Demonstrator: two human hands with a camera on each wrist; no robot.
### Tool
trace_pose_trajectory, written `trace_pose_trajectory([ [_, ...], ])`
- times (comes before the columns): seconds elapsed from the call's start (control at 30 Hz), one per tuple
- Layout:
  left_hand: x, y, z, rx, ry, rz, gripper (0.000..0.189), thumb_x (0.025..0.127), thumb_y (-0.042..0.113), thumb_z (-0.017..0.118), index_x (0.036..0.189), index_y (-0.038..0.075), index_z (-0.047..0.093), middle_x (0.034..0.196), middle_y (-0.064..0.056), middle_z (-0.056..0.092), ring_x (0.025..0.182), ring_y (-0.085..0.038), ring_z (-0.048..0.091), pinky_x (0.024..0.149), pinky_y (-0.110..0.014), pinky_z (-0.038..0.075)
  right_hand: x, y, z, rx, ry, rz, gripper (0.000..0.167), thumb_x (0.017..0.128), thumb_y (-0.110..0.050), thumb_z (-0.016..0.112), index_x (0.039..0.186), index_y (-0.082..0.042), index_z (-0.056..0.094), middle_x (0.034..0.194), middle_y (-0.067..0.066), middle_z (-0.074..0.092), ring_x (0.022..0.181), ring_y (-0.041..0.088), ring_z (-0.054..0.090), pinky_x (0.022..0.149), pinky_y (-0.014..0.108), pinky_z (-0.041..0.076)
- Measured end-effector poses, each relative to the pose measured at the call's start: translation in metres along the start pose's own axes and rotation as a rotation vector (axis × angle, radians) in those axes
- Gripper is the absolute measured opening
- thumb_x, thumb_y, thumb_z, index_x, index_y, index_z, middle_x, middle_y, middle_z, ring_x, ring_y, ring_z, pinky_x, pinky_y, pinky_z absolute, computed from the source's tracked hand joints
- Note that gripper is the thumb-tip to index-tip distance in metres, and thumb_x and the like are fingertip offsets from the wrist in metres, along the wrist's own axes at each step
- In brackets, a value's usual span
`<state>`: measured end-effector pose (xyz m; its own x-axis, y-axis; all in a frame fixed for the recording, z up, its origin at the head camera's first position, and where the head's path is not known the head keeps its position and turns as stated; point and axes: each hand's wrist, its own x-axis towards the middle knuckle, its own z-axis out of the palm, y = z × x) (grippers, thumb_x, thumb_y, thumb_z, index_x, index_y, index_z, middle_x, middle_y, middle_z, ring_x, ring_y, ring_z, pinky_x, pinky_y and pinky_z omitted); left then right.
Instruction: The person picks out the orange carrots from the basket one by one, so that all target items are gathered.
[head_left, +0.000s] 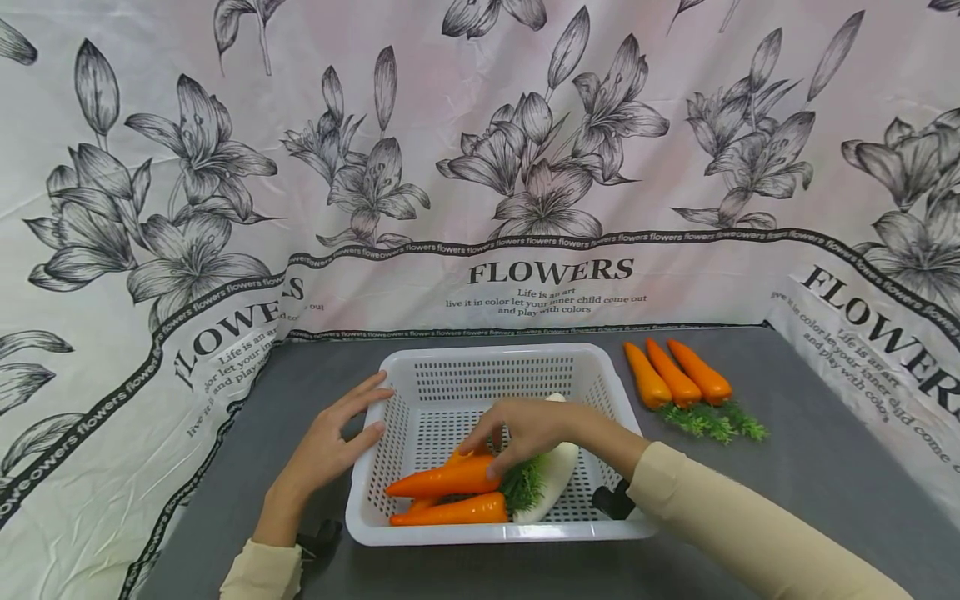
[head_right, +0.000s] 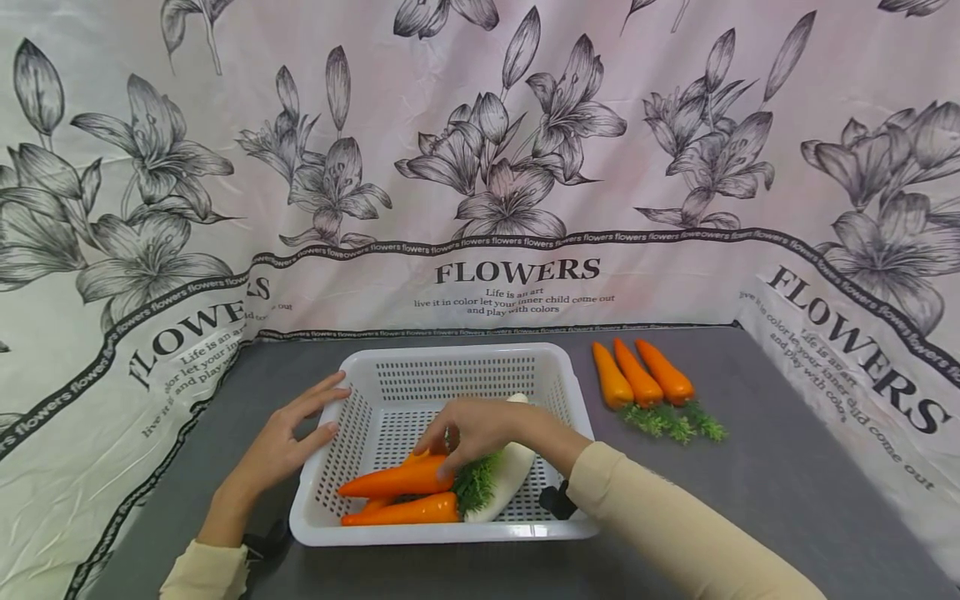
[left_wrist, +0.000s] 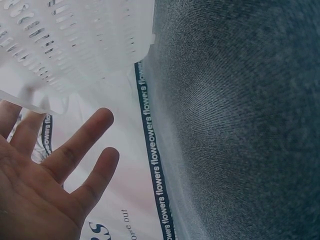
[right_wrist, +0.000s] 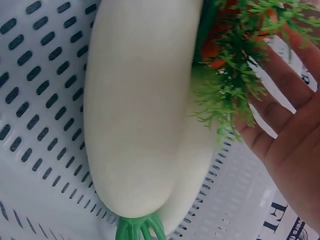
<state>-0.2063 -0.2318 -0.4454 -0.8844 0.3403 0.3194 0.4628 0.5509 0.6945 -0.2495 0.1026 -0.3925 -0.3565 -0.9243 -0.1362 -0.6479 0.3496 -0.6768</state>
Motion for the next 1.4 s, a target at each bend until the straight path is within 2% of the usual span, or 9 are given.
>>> trace_pose_trajectory([
  [0.23, 0.000, 0.001, 0.000, -0.004, -0.005, -0.002, 0.046, 0.098, 0.027, 0.064, 0.144, 0.021, 0.059, 0.165, 0.003, 0.037, 0.150, -0.034, 0.039, 0.111, -0.068, 0.039, 0.001, 0.003, 0.005, 0.019, -0.024, 0.060, 0.049, 0.084, -0.021, 0.084, 0.131, -0.014, 0.070, 0.114, -0.004, 0.075, 0.087, 0.006, 0.066, 0.080, 0.021, 0.056],
  [0.43, 0.000, 0.001, 0.000, -0.008, -0.005, -0.013, 0.045, 0.098, 0.027, 0.063, 0.143, 0.022, 0.059, 0.165, 0.003, 0.038, 0.150, -0.034, 0.038, 0.112, -0.068, 0.038, 0.004, 0.004, 0.008, 0.068, -0.062, 0.073, 0.055, 0.086, -0.024, 0.082, 0.138, -0.014, 0.065, 0.114, -0.006, 0.073, 0.088, 0.006, 0.063, 0.082, 0.023, 0.056],
  [0.6, 0.000, 0.000, 0.000, -0.006, -0.005, -0.011, 0.046, 0.098, 0.027, 0.064, 0.143, 0.023, 0.059, 0.165, 0.003, 0.037, 0.150, -0.034, 0.038, 0.112, -0.068, 0.038, 0.005, 0.004, 0.009, 0.135, -0.092, 0.039, 0.057, 0.090, -0.020, 0.078, 0.142, -0.009, 0.060, 0.118, 0.001, 0.072, 0.087, 0.007, 0.061, 0.082, 0.024, 0.057],
  [0.8, 0.000, 0.000, 0.000, -0.003, -0.004, -0.004, 0.046, 0.098, 0.027, 0.064, 0.143, 0.022, 0.059, 0.165, 0.002, 0.038, 0.150, -0.035, 0.038, 0.113, -0.070, 0.036, 0.004, 0.007, 0.009, 0.170, -0.107, 0.005, 0.054, 0.093, -0.016, 0.074, 0.144, -0.005, 0.057, 0.120, 0.009, 0.071, 0.083, 0.004, 0.059, 0.079, 0.020, 0.055],
  [0.97, 0.000, 0.000, 0.000, -0.002, -0.006, -0.007, 0.046, 0.098, 0.027, 0.064, 0.144, 0.021, 0.059, 0.165, 0.002, 0.037, 0.150, -0.035, 0.039, 0.112, -0.069, 0.037, 0.003, 0.011, 0.009, 0.214, -0.083, 0.009, 0.052, 0.094, -0.012, 0.072, 0.143, -0.003, 0.058, 0.125, 0.010, 0.070, 0.085, 0.001, 0.062, 0.086, 0.020, 0.057],
  [1.13, 0.000, 0.000, 0.000, -0.004, -0.007, -0.009, 0.046, 0.098, 0.027, 0.064, 0.144, 0.021, 0.059, 0.165, 0.002, 0.037, 0.150, -0.036, 0.039, 0.111, -0.069, 0.039, 0.002, 0.014, 0.007, 0.188, -0.042, 0.025, 0.050, 0.093, -0.012, 0.073, 0.141, -0.006, 0.060, 0.124, 0.007, 0.070, 0.081, 0.000, 0.064, 0.084, 0.019, 0.057],
  [1.4, 0.000, 0.002, 0.000, -0.011, -0.006, -0.006, 0.046, 0.098, 0.027, 0.064, 0.143, 0.019, 0.059, 0.165, 0.000, 0.037, 0.150, -0.036, 0.038, 0.111, -0.067, 0.040, -0.006, 0.012, -0.005, 0.192, 0.023, 0.044, 0.048, 0.094, -0.013, 0.071, 0.141, -0.011, 0.061, 0.133, 0.005, 0.068, 0.091, 0.006, 0.065, 0.088, 0.022, 0.057],
])
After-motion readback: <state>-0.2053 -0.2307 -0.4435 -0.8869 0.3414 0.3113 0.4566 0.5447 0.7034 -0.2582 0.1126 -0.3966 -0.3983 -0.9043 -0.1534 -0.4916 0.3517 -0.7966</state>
